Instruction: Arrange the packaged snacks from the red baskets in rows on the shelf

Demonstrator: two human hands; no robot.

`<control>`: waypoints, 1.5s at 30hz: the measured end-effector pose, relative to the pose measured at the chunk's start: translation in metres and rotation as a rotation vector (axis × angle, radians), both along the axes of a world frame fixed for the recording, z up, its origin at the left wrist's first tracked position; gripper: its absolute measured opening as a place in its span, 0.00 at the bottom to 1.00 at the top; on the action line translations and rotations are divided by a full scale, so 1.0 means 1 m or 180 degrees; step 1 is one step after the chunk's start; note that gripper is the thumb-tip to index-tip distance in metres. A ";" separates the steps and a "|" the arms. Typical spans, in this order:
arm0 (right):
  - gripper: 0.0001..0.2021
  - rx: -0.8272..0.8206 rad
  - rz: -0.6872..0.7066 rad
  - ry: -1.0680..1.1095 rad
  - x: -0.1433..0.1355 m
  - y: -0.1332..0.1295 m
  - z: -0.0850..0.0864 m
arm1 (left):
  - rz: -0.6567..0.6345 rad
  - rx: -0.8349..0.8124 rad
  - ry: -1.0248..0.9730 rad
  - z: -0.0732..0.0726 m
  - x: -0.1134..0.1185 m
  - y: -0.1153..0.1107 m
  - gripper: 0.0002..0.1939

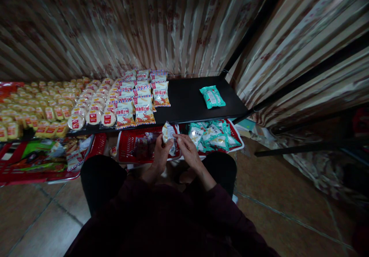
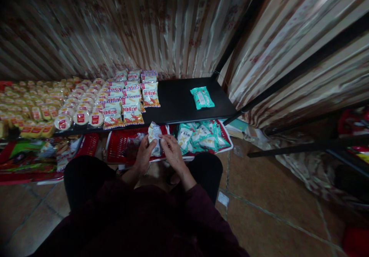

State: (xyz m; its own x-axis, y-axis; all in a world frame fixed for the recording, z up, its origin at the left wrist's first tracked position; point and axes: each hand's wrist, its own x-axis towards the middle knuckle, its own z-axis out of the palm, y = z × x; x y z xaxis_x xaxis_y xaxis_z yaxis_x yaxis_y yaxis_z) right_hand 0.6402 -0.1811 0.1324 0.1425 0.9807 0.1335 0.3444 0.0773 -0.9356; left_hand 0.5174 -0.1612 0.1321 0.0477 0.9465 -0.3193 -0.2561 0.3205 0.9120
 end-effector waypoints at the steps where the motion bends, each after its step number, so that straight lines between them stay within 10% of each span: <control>1: 0.19 -0.0008 -0.0005 -0.0016 0.000 0.001 -0.001 | -0.0023 -0.0010 -0.0053 0.000 -0.001 0.001 0.25; 9: 0.17 0.0008 -0.0459 -0.0210 0.012 0.028 -0.014 | -0.0524 -0.0394 -0.0360 0.000 -0.012 -0.003 0.31; 18: 0.15 -0.0676 0.0498 0.0528 0.025 0.046 0.003 | -0.1226 -0.0489 -0.0189 -0.008 -0.026 -0.005 0.29; 23: 0.15 -0.0709 0.0266 0.0403 0.022 0.047 0.001 | -0.1396 -0.0364 -0.0030 -0.010 -0.033 -0.005 0.28; 45: 0.10 0.0597 -0.0089 -0.0959 0.005 0.002 -0.002 | -0.0975 -0.0840 -0.1474 -0.004 -0.034 0.004 0.31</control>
State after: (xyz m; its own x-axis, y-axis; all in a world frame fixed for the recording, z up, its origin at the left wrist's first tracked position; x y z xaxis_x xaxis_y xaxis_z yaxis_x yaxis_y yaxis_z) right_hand 0.6450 -0.1796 0.1306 0.0958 0.9314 0.3511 0.6071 0.2248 -0.7621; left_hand 0.4829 -0.1567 0.1282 0.4947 0.7598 -0.4220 -0.4673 0.6419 0.6079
